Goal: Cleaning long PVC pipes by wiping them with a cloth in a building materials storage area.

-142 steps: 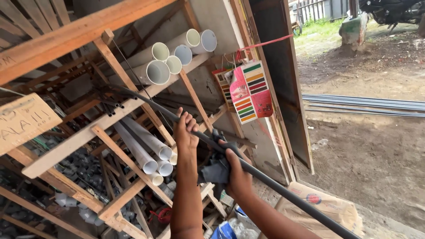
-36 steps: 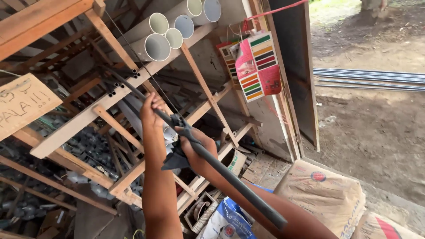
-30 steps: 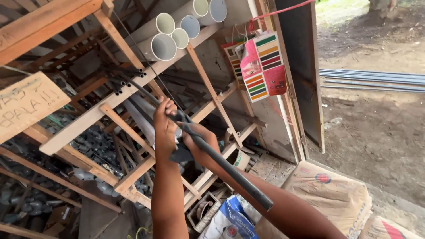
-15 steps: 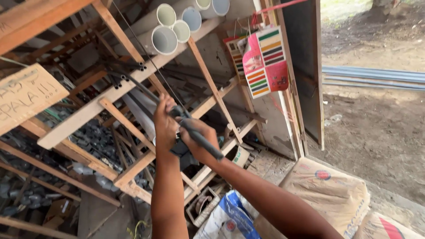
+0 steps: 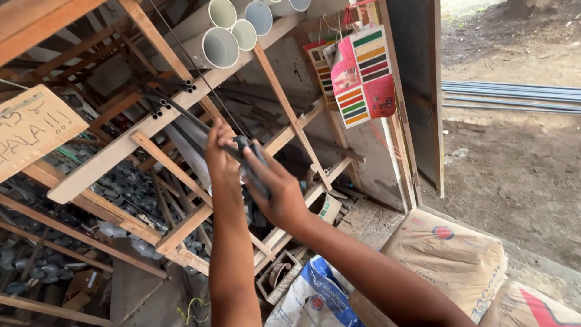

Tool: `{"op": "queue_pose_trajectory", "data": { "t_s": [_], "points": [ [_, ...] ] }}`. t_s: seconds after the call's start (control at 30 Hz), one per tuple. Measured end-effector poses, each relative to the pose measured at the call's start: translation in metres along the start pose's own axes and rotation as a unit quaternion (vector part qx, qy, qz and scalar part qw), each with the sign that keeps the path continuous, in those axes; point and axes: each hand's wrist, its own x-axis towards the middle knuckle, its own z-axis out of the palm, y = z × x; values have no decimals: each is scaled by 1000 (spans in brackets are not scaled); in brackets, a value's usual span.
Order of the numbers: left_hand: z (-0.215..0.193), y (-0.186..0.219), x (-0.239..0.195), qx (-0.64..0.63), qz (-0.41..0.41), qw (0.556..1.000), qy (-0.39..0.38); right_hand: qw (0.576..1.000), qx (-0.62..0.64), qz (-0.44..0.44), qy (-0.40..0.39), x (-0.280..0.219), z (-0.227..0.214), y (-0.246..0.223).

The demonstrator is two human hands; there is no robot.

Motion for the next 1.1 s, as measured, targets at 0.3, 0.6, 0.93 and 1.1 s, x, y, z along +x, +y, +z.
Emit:
{"op": "queue_pose_trajectory", "data": {
  "t_s": [0.3, 0.6, 0.93, 1.1],
  "points": [
    [-10, 11, 13, -207, 6, 975, -78, 967, -174, -172, -76, -27, 32, 57],
    [3, 14, 19, -213, -47, 974, -66, 959, -207, -176, -82, -10, 53, 62],
    [22, 28, 10, -176, 2, 983, 45, 930, -291, -176, -137, 8, 85, 89],
    [26, 32, 1, -1, 70, 987, 141, 914, -313, -194, -172, 17, 112, 120]
  ]
}}
